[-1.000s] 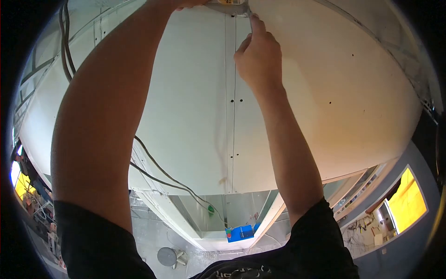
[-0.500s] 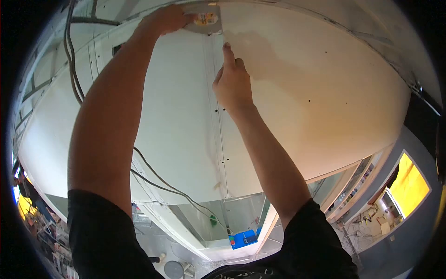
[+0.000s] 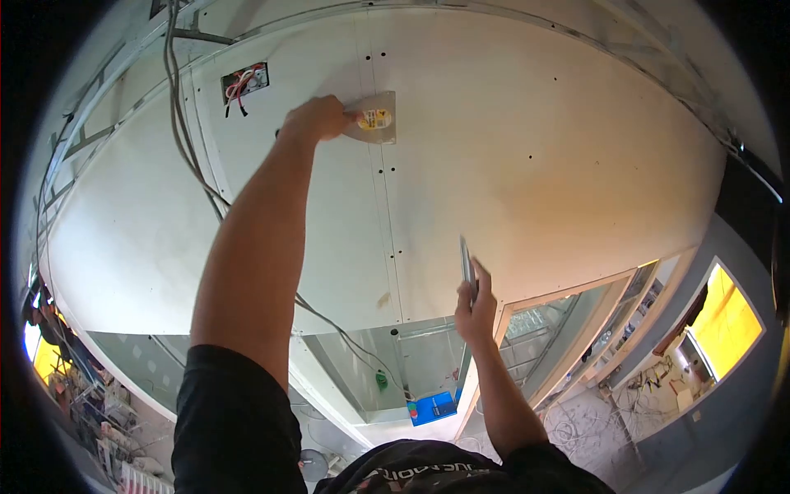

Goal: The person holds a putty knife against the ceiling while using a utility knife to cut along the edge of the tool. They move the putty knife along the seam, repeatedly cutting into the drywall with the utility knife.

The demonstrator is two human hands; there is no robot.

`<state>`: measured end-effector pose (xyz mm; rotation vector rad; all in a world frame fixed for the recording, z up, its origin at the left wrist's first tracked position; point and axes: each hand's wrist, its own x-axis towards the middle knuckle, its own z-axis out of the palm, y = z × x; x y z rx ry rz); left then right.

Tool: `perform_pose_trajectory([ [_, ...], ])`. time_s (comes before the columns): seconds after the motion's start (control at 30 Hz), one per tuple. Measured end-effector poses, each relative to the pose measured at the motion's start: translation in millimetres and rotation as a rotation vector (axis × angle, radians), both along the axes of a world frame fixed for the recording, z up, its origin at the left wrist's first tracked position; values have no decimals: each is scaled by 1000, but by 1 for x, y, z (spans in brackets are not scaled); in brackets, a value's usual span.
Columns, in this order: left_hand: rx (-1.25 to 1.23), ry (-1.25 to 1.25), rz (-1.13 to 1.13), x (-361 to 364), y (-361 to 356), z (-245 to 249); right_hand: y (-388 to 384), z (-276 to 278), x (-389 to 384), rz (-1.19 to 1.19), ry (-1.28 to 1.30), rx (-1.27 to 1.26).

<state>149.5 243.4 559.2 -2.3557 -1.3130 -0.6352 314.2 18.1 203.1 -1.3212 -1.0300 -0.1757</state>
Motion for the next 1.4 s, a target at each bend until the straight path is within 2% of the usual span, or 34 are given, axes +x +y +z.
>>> perform_pose_trajectory([
  [0.13,15,-104,-97,-15,-18,-17,-28,-33,-4,45,41,-71],
  [0.27,79,-151,-71,-18,-18,1,-34,-34,-2,18,5,5],
  [0.33,240,-167,-123,-18,-7,10,-40,-27,-2,22,16,0],
  [0.47,176,-230,-92,-14,-11,28,-41,-28,0,9,17,6],
  [0.9,227,-170,-145,-15,6,41,-30,-49,2,29,26,-5],
  [1.2,294,-146,-142,-14,17,66,-28,-59,-10,136,84,-214],
  [1.4,269,-130,-170,-17,9,77,-22,-67,-11,149,75,-160],
])
